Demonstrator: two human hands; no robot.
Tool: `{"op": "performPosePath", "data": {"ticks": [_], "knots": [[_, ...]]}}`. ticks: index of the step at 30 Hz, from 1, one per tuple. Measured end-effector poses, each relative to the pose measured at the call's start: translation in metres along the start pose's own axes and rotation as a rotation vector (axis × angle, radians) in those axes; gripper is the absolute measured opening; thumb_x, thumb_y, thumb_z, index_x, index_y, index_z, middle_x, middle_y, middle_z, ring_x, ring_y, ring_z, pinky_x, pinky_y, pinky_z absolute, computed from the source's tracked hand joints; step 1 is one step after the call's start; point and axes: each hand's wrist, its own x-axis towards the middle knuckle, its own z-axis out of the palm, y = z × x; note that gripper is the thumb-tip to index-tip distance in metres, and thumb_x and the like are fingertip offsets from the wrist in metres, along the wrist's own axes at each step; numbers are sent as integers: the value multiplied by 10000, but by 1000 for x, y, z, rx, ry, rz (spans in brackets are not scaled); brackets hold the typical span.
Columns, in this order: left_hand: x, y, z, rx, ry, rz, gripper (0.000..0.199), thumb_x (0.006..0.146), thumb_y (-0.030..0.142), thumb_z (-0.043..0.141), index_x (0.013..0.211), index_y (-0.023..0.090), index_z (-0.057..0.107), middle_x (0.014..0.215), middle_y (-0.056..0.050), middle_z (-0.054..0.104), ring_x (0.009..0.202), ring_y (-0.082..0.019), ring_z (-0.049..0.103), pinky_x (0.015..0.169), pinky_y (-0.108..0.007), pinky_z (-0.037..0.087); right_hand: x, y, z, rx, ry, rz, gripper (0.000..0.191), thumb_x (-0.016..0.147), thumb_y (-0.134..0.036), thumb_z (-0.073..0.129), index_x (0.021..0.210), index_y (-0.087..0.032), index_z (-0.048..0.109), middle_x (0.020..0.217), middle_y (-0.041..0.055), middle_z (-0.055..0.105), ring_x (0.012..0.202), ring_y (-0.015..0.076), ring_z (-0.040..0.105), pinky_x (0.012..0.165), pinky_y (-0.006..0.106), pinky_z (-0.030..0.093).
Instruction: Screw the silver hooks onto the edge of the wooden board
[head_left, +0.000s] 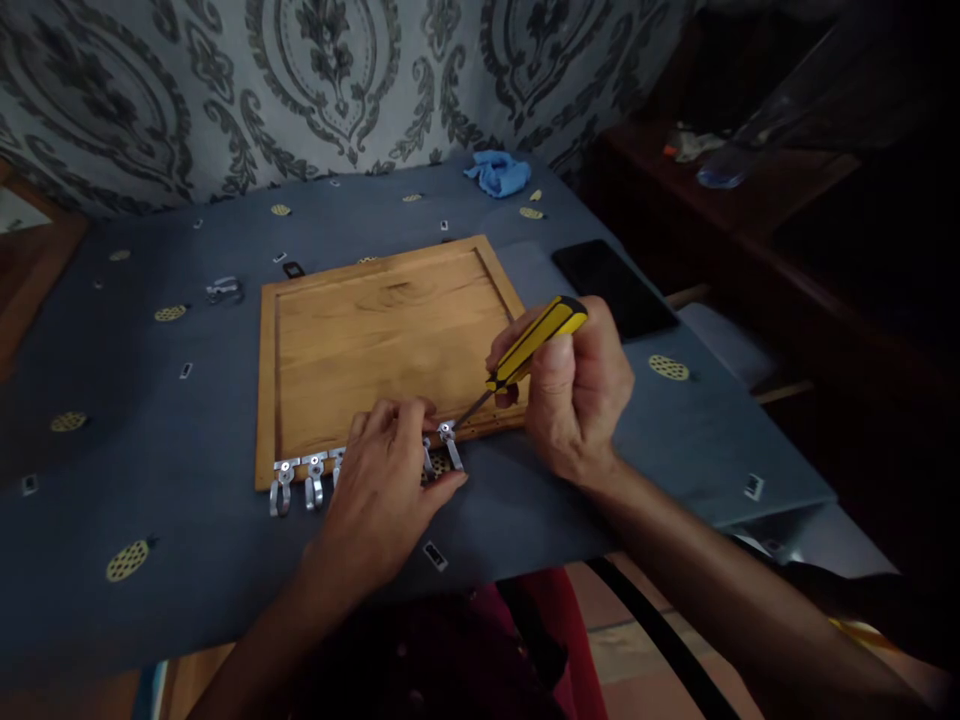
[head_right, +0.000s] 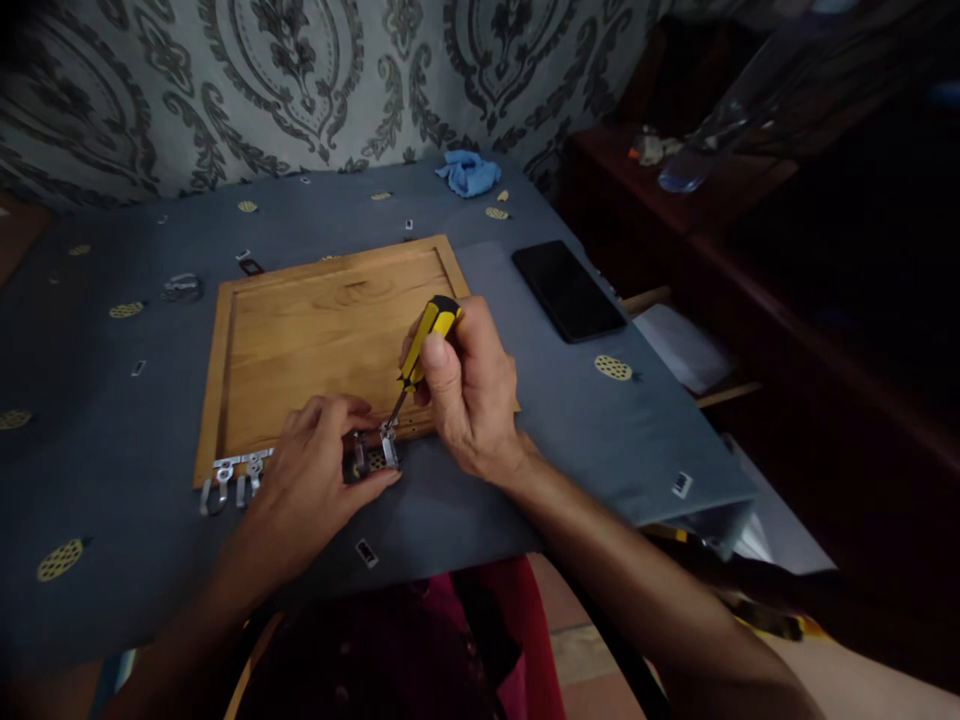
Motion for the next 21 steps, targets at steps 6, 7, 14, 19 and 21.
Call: {"op": "performPosePath", "data": {"ticks": [6,7,14,19,21], "knots": [[0,0,1,12,14,2,461,740,186,825,1064,225,500,1062,-55,648,1008,-296,588,862,-457,483,-2,1,1,-10,-93,-29,261,1027,-470,424,902,-267,529,697,-22,506,511,124,513,439,292,424],[0,0,1,12,19,7,465,736,184,827,1061,227,498,1058,-54,649,1004,-295,589,861,-455,482,-2,1,1,-9,-101,-38,261,1029,-467,420,903,-265,528,698,-20,501,520,125,511,451,291,424],[-1,-1,2,28,34,38,458,738,185,825,1047,229,489,1051,-52,647,987,-292,592,845,-451,483,-2,1,1,-13,-135,-17,286,1029,-477,414,894,-249,520,733,-10,496,609,143,508,511,291,412],[-1,0,2,41,31,21,456,740,193,821,1052,230,491,1047,-54,643,997,-299,590,848,-456,486,-1,1,0,-53,-145,-27,323,1027,-500,397,883,-236,515,766,3,503,666,149,517,556,291,434],[-1,0,2,35,33,21,463,738,188,820,1061,230,491,1054,-55,642,1005,-299,590,854,-456,487,-1,1,0,-62,-149,-17,347,1022,-524,396,873,-232,508,760,0,496,662,143,511,560,287,437]]}}
